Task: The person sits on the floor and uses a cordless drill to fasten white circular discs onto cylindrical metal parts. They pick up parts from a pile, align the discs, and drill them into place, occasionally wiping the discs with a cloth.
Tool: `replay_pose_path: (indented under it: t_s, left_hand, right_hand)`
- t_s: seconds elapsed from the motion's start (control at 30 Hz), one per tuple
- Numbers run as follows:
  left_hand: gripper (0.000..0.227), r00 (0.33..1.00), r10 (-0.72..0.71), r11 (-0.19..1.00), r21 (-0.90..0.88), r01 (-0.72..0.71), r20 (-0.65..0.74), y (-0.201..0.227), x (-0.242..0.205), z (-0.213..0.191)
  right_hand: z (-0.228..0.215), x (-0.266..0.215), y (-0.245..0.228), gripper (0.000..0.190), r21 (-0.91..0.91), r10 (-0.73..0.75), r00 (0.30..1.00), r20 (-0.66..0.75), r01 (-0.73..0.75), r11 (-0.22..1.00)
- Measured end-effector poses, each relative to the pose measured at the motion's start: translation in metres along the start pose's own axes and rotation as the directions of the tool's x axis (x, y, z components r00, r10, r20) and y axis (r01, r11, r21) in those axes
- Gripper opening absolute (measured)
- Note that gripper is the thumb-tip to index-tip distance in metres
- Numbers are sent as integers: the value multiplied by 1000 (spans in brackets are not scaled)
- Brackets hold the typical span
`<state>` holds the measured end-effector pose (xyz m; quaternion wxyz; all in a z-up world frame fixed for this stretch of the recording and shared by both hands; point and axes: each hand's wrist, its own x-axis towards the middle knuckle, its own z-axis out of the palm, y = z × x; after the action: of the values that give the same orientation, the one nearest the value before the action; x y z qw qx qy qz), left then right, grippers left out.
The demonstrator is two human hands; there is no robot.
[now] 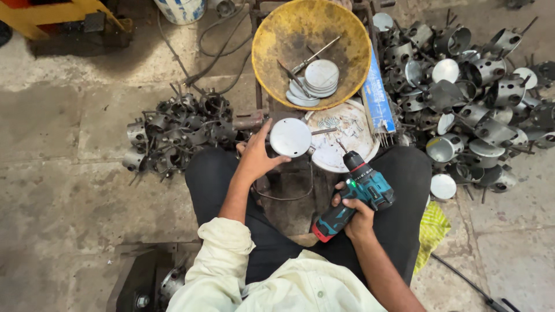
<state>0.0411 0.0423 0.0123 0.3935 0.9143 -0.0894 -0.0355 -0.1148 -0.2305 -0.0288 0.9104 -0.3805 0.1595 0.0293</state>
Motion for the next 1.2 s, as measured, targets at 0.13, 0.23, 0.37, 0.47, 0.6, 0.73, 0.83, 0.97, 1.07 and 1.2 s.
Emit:
replay_pose_path:
  t_s: [0.13, 0.23, 0.37, 0.47, 0.6, 0.73, 0.83, 0.97, 1.07, 1.2]
  left_hand:
    - [116, 997, -2, 1000, -26, 1, -71, 1, 1, 4]
    - [108, 996, -10, 1000, 3, 10, -93, 3, -3, 8]
    - [103, 985, 71, 996, 71, -60, -155, 5, -13, 13]
    - [97, 972, 162, 986, 77, -151, -170, 4, -21, 18]
    - [98, 939, 261, 963, 136, -235, -226, -1, -24, 21]
    - [102, 933, 274, 959, 143, -246, -233, -3, -23, 22]
    - [102, 929, 296, 953, 136, -271, -220, -5, -22, 22]
    - [96, 927, 298, 953, 131, -274, -229, -7, -23, 25]
    - [93, 908, 341, 938, 147, -313, -244, -5, -24, 24]
    - [82, 905, 379, 921, 173, -349, -195, 1, -27, 22]
  right_hand:
    - [12, -1, -3, 49, -87, -51, 999, -14, 50, 995]
    - [18, -4, -3, 49, -154, -86, 996, -29, 80, 985]
    - [20, -8, -6, 44, -382, -130, 991, 44, 137, 914]
    - [19, -17, -14, 37, -588, -131, 989, 64, 143, 796]
    - [31, -30, -36, 37, -834, -35, 999, -22, 1, 552]
    - [47, -44, -58, 68, -830, -140, 984, 107, 166, 532]
    - [55, -50, -66, 78, -892, -166, 979, 119, 179, 414]
    - [57, -55, -68, 80, -923, -151, 985, 86, 136, 359]
    - [58, -56, -68, 79, -938, -159, 981, 111, 156, 308]
    - [60, -57, -68, 79, -937, -171, 954, 247, 280, 207]
